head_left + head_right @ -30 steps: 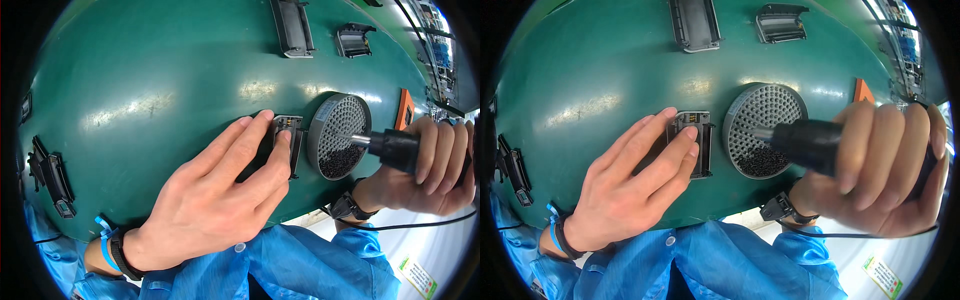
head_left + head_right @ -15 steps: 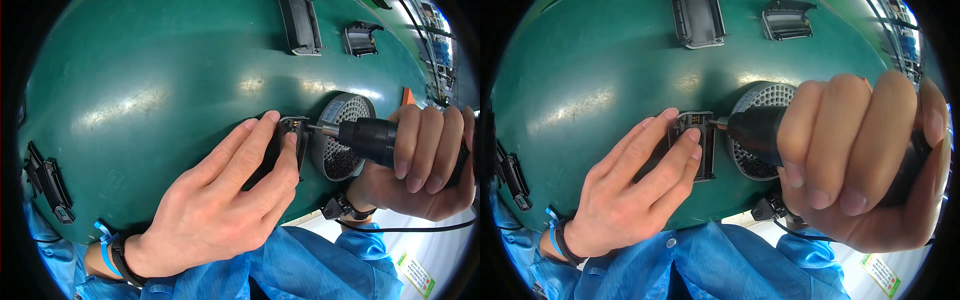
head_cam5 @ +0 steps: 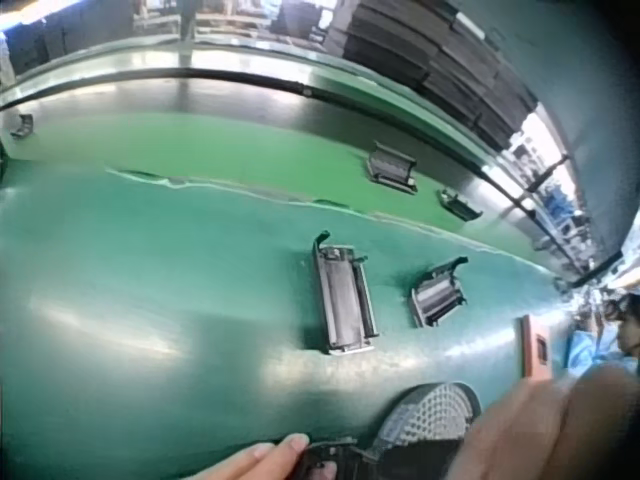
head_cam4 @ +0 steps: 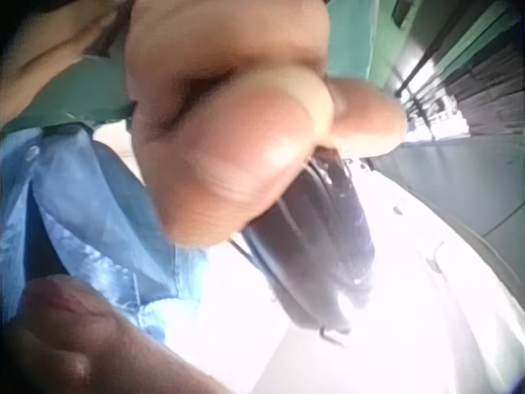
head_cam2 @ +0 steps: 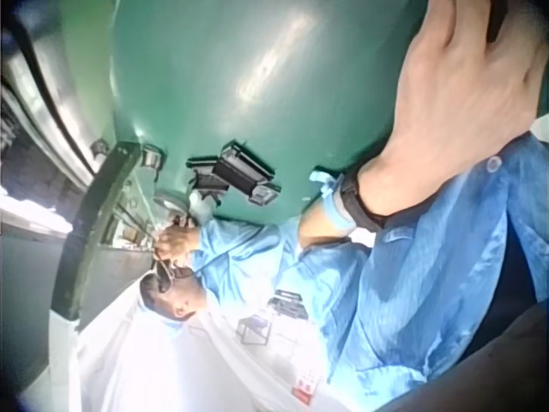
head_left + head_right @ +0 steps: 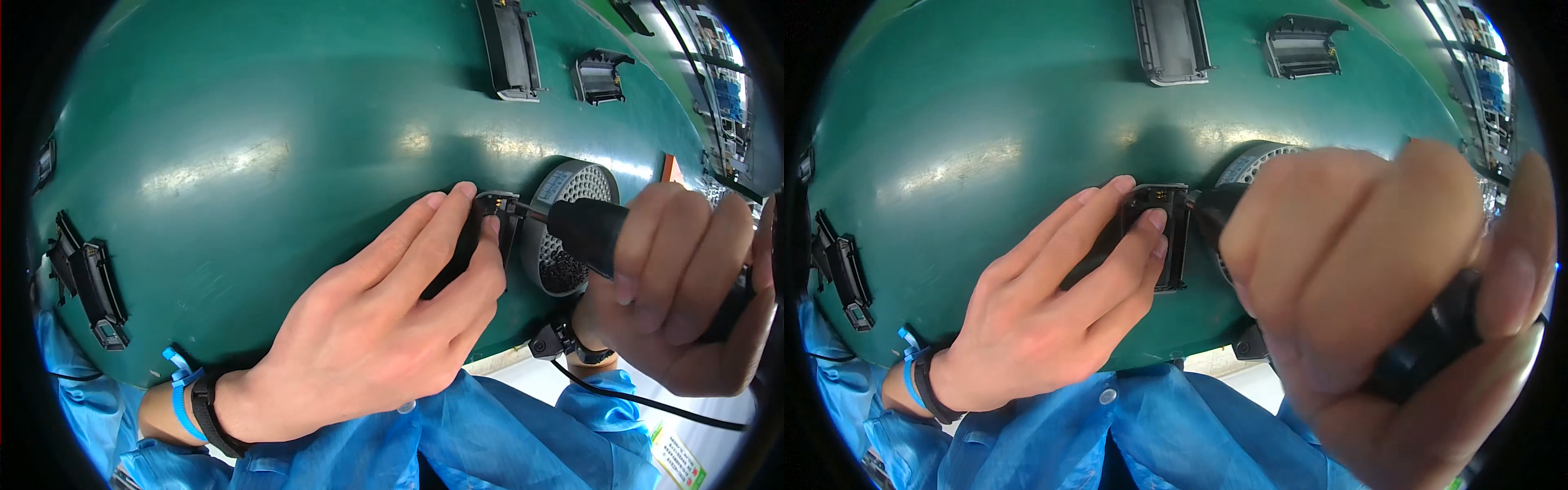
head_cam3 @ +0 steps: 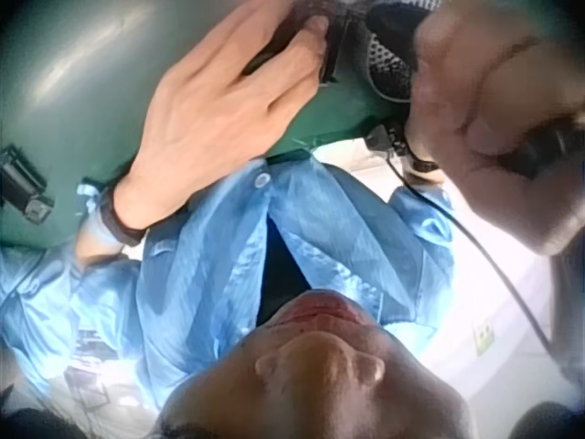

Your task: The person picks up screws from a tray and uses an electric screwdriver to fasten them into plastic housings. The person then places the assembled battery housings onto a conveyor belt one by one.

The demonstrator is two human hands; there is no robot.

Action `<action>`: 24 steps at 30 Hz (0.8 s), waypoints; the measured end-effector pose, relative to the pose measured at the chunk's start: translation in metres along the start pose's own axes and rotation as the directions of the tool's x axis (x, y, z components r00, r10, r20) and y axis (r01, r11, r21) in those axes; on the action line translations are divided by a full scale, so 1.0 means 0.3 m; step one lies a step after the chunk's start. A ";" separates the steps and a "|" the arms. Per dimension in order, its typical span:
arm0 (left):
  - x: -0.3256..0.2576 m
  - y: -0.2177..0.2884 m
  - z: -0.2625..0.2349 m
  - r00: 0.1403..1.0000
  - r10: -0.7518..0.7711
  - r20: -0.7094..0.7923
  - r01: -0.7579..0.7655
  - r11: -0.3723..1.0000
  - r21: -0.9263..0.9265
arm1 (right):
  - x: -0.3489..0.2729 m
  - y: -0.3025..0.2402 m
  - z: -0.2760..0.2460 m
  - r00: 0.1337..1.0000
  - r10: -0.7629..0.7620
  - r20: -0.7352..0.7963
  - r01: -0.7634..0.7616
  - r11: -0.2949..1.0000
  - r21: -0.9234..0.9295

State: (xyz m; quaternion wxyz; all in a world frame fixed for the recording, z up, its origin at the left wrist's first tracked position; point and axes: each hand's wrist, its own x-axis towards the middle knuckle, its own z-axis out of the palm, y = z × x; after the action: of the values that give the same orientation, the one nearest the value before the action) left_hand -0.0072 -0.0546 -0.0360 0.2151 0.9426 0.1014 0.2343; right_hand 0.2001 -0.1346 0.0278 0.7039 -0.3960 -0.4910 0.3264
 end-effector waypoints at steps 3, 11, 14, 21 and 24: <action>-0.012 0.004 -0.016 1.000 -0.006 0.010 0.006 1.000 0.012 | 0.007 0.018 0.013 1.000 0.006 -0.007 -0.006 1.000 0.021; -0.019 0.044 0.037 0.989 0.143 -0.040 -0.141 0.989 0.047 | -0.086 0.045 -0.035 0.994 0.018 -0.105 -0.021 1.000 -0.023; -0.022 0.040 0.048 0.984 0.166 -0.059 -0.160 0.983 0.090 | -0.106 0.019 -0.083 0.997 -0.013 -0.070 0.016 0.999 0.041; -0.015 -0.002 -0.079 0.984 0.041 0.173 -0.064 0.990 0.126 | -0.037 -0.063 -0.053 0.990 -0.087 -0.109 0.090 0.996 0.023; 0.011 -0.004 -0.065 0.979 0.051 0.198 -0.074 0.991 0.112 | -0.058 -0.056 -0.106 0.999 -0.033 -0.041 0.034 0.999 0.027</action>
State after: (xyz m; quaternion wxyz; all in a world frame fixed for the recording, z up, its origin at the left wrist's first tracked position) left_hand -0.0140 -0.0457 -0.0196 0.1602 0.9748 0.0638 0.1412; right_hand 0.2262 -0.1649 0.0284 0.7246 -0.3843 -0.4787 0.3132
